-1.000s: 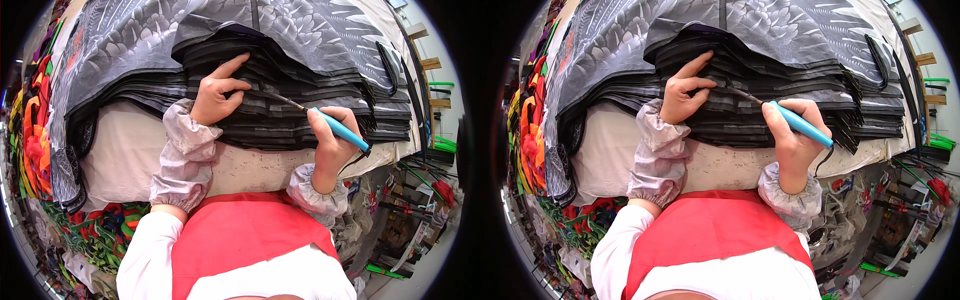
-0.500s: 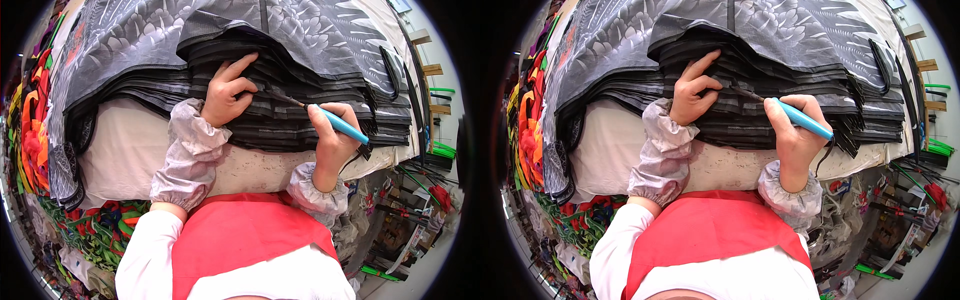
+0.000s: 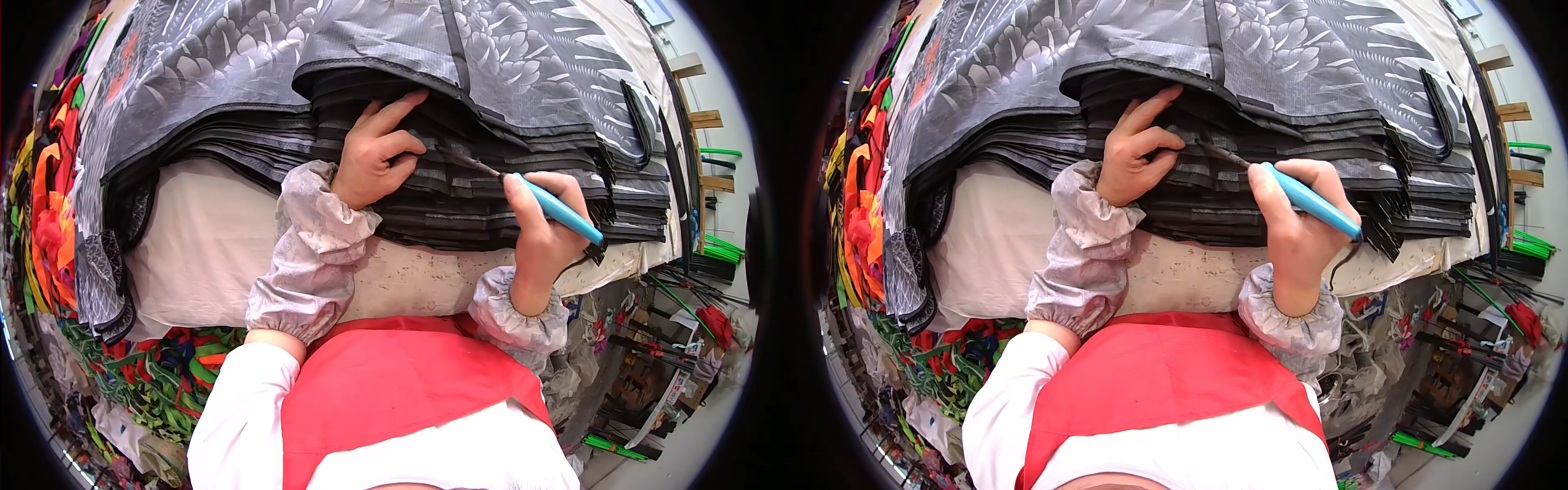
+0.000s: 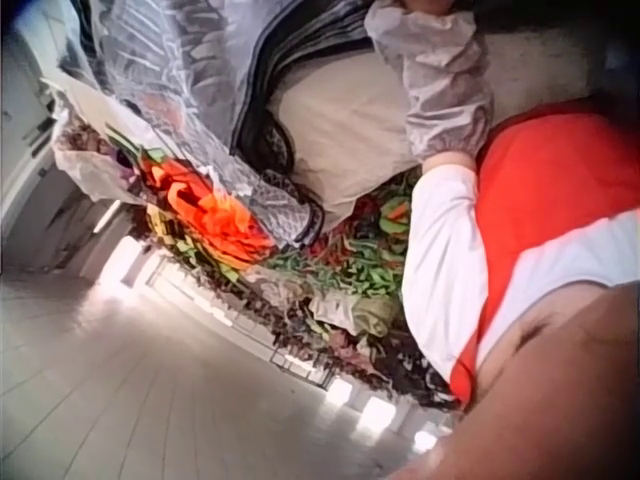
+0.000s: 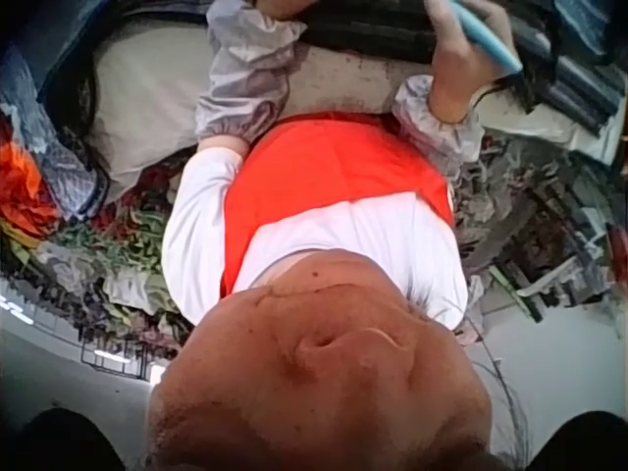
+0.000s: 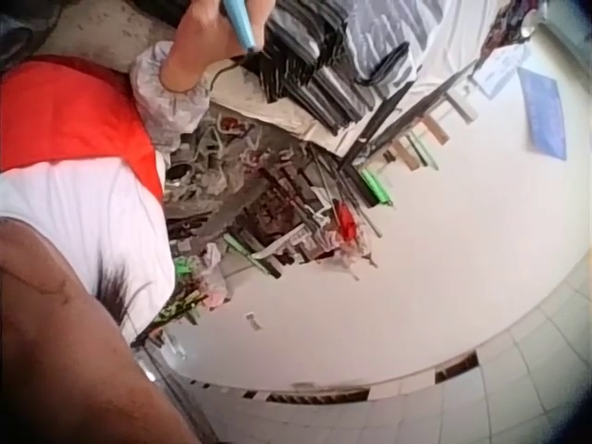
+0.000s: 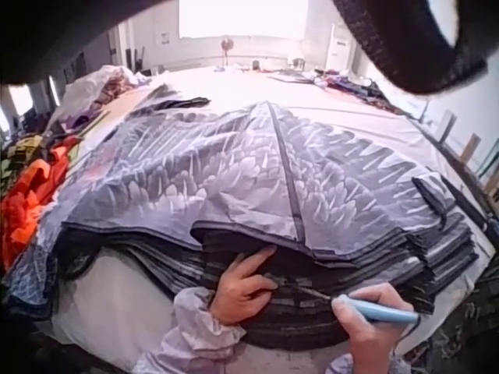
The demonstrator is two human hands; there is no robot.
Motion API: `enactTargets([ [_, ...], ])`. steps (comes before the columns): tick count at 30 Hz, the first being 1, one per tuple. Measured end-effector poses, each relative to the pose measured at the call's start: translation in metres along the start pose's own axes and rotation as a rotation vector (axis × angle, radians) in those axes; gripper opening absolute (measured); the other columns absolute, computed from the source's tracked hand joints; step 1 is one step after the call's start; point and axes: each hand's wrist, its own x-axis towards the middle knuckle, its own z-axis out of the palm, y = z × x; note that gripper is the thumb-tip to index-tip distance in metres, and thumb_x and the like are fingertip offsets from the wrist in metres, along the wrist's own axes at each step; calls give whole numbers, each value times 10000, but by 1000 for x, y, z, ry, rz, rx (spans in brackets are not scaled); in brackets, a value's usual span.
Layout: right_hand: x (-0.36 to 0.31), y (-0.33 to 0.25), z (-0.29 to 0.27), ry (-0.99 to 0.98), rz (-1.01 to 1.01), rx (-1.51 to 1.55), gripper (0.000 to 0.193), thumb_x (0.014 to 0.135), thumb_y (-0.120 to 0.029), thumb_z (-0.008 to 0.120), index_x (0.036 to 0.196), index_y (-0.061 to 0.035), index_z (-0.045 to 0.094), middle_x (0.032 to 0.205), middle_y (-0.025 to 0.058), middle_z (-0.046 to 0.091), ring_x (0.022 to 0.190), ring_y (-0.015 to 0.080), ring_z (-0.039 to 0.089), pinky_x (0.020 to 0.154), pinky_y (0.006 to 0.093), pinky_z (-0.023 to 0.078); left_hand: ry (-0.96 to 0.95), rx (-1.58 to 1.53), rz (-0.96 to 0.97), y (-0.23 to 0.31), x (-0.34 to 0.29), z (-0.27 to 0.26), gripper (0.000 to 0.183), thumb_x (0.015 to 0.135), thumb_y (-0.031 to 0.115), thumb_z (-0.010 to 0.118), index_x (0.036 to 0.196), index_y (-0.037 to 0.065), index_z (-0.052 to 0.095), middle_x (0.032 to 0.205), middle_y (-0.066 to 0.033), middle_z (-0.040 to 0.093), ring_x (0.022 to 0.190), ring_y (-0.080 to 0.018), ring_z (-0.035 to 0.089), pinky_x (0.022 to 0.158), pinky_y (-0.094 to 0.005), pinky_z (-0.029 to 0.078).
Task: Untying a bundle of printed fabric pieces, spreading them out, and trimming the edges of individual pieces using scissors.
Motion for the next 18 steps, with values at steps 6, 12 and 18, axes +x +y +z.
enactTargets([
  [6,-10,3,-16,22,21,70,150,729,10,789,795,19,655,655,30,635,568,48,536,536,178,415,5,-15,22,-2,0,0,182,632,-36,674,793,49,668,1350,-197,558,1218,-338,562,1035,-460,371],
  [12,-11,6,-14,-7,16,35,153,732,5,792,797,15,654,664,25,638,572,49,540,521,179,407,4,-7,25,-1,1,1,169,641,-30,674,790,51,668,1353,-192,557,1229,-336,555,1050,-473,358],
  [18,-13,3,-11,-65,-49,-36,171,722,-15,804,799,11,653,672,20,640,579,57,549,520,187,408,-12,-9,-10,2,0,1,167,644,-28,673,790,52,673,1360,-184,554,1244,-334,547,1070,-478,341],
])
